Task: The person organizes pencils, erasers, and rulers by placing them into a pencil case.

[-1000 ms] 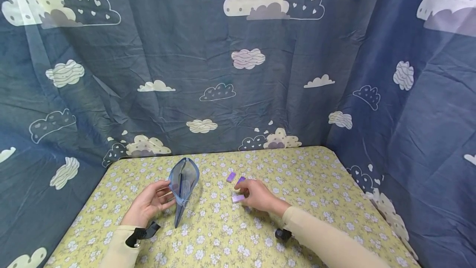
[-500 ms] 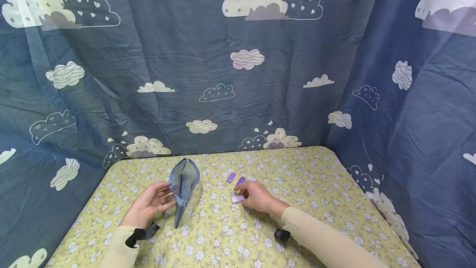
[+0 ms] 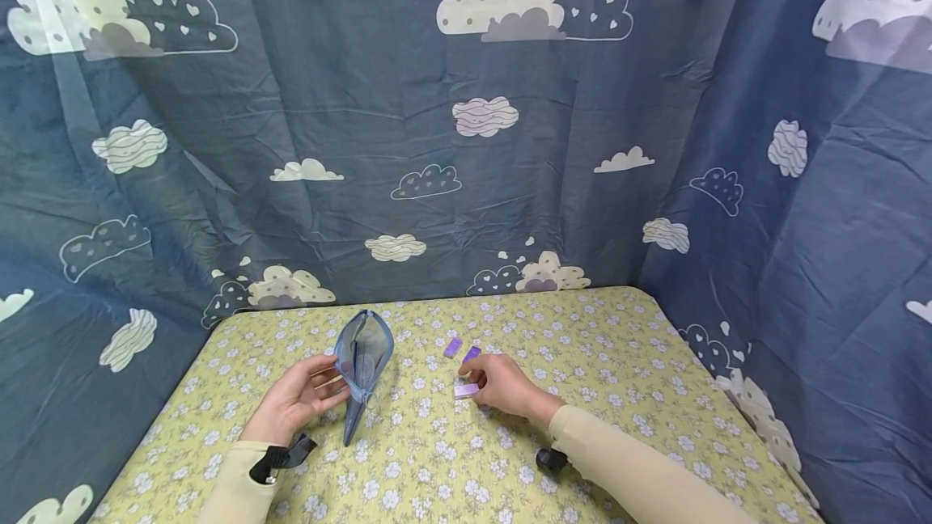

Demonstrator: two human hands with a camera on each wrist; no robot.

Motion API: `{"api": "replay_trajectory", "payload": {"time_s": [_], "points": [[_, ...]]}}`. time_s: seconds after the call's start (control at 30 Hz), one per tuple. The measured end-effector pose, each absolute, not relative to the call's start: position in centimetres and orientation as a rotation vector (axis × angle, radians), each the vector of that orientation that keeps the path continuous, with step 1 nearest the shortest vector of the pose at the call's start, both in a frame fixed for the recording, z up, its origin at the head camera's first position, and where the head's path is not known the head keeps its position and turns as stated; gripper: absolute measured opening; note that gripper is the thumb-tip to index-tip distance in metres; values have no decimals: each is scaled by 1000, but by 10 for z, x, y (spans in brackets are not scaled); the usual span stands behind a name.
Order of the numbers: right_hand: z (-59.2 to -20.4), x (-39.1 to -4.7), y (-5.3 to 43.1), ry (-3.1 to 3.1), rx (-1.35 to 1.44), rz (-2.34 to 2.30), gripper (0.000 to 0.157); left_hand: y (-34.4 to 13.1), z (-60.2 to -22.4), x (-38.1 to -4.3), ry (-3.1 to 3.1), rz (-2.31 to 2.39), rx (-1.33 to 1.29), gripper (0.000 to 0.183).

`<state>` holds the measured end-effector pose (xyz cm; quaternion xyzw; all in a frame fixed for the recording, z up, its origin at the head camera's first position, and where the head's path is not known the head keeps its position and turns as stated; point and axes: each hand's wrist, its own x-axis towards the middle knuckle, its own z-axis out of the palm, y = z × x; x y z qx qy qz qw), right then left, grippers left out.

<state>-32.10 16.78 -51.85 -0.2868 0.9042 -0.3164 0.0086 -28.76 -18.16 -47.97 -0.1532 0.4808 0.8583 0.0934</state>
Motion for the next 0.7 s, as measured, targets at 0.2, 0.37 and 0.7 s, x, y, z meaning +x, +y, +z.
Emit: {"api": "replay_trajectory", "payload": {"time_s": [0.2, 0.37, 0.7], "points": [[-520, -323, 167, 2816, -864, -996, 38, -182, -481, -288, 1401, 2562, -458, 18], [-520, -323, 167, 2825, -886, -988, 37, -182, -481, -287, 1396, 2562, -459, 19], [-518, -322, 167, 2820, -884, -991, 35, -182, -480, -286, 1416, 2559, -450, 22]]}}
